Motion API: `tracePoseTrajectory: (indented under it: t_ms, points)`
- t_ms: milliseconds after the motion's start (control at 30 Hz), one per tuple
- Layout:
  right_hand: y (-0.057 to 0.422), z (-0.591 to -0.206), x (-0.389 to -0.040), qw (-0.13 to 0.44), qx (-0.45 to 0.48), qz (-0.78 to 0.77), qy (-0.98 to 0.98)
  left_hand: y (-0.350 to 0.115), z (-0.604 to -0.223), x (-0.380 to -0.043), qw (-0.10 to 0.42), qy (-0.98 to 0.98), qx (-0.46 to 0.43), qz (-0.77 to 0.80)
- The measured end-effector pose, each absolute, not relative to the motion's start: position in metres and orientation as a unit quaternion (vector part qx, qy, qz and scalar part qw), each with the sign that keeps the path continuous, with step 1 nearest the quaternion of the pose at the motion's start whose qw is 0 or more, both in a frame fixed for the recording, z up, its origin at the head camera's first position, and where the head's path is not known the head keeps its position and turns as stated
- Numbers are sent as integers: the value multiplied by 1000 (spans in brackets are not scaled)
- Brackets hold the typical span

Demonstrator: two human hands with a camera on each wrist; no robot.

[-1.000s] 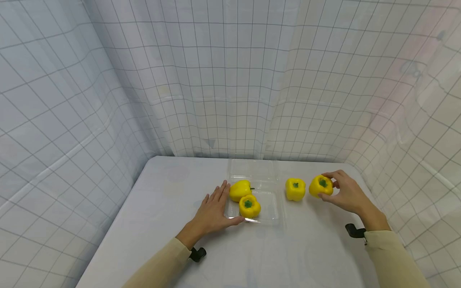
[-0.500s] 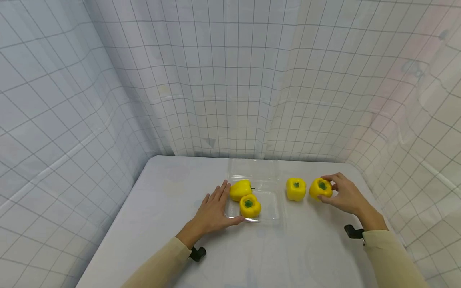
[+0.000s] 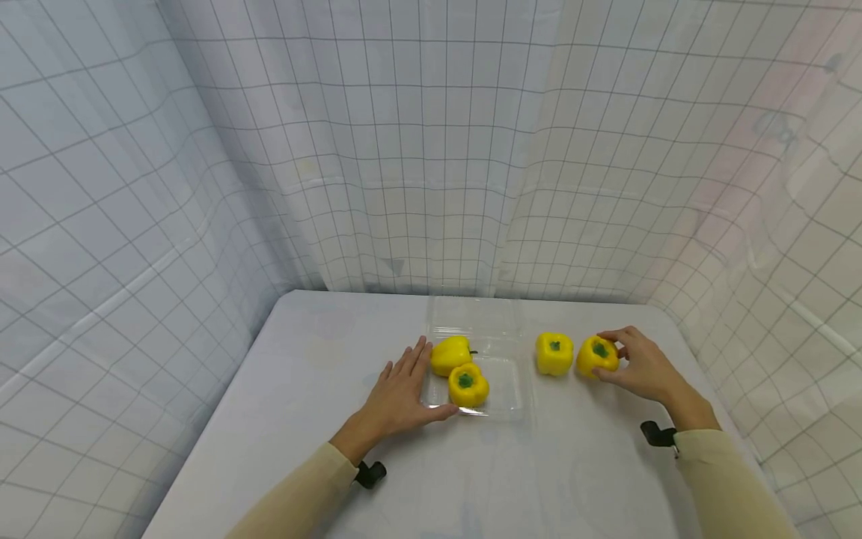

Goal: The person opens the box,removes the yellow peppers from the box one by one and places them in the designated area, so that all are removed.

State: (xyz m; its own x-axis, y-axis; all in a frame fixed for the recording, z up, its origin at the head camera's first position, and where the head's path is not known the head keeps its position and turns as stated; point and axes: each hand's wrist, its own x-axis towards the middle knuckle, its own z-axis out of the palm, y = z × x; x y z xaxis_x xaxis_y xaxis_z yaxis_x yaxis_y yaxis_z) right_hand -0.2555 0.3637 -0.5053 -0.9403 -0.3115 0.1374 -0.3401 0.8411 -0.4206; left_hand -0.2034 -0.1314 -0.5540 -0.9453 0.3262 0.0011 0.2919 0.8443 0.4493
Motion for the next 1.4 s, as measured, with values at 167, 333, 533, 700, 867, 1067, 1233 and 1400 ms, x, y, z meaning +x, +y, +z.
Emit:
tracePoseTrajectory:
  t_ms: [167,333,533,700,867,1067,1233,1400]
  points:
    - [364,-508,-258,29,167,226,-959,-131,-553,-203,39,959,161,230]
    - [365,-512,-259,23,167,226,-959,-131,-555,-203,37,959,161,228]
    - [365,-513,-259,18,166,225,-960,-130,-556,-204,35,960,161,228]
    - [364,-511,-258,16,166,219,-961,-130,-555,-204,35,960,161,227]
    - [361,-510,-259,10,166,214,-963,-130,-555,-204,34,960,161,227]
    - [360,-509,-258,4,168,216,-962,-130,-554,-203,35,960,160,229]
    - [359,-510,-258,4,168,216,-962,-131,-554,-202,36,960,159,229]
    - [360,-513,-259,0,165,210,-964,-131,-553,-203,38,960,160,226]
